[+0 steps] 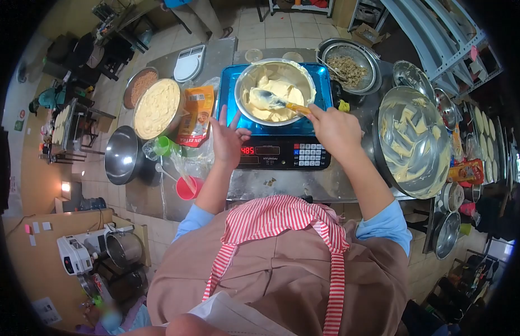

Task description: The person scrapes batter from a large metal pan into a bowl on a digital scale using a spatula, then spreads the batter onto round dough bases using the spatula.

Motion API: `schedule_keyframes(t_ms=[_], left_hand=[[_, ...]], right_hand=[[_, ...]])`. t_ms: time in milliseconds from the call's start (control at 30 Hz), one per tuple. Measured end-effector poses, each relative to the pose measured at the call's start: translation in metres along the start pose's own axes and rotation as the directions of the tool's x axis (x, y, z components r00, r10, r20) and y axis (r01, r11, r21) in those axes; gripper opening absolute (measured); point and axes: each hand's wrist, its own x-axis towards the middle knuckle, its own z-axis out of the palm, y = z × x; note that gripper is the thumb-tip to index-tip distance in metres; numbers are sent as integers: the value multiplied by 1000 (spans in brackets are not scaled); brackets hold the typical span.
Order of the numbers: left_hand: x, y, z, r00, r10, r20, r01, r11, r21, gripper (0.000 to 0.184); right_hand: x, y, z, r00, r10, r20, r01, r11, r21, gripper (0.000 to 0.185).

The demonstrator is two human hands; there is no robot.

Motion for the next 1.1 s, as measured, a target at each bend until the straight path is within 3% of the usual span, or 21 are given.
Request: schedule_keyframes(t_ms=[167, 367, 467, 533, 567, 600, 633, 767, 833, 1100], left_hand=[[5, 1, 7, 998, -30, 48, 31, 999, -32, 82], [6, 1, 7, 998, -30, 52, 29, 999, 18, 82], [6, 1, 5, 997, -35, 64, 34, 999, 18, 82], [4, 1, 5, 1000, -16, -2, 16, 998, 63, 80], [4, 0, 3, 1000, -15, -10, 15, 998, 57, 80], [4, 1, -1, 996, 38, -85, -33, 998, 57, 78], [5, 2, -4, 983, 89, -160, -81, 995, 61, 76], [1, 12, -23, 910, 198, -365, -216, 976, -9, 63], [-3, 16, -35, 889, 229, -396, -246, 969, 8, 60], [-25, 25, -58, 834, 244, -496, -293, 956, -24, 51]], right_hand=[[-4, -1, 2, 998, -67, -18, 66, 998, -16, 21], [-13, 3, -9, 993, 35, 116, -47, 993, 105, 26], [-16, 20, 4, 993, 40, 113, -65, 974, 219, 27], [-14, 33, 15, 972, 84, 220, -167, 905, 390, 29], [-13, 40, 21, 972, 77, 224, -161, 908, 387, 29], [-12, 46, 26, 921, 65, 385, -318, 697, 642, 30], [-11, 49, 29, 851, -5, 525, -480, 399, 781, 32], [-16, 43, 20, 846, 33, 533, -519, 283, 807, 35], [-17, 43, 14, 860, 56, 507, -506, 223, 833, 34], [-18, 50, 6, 877, 122, 464, -480, 224, 848, 35]])
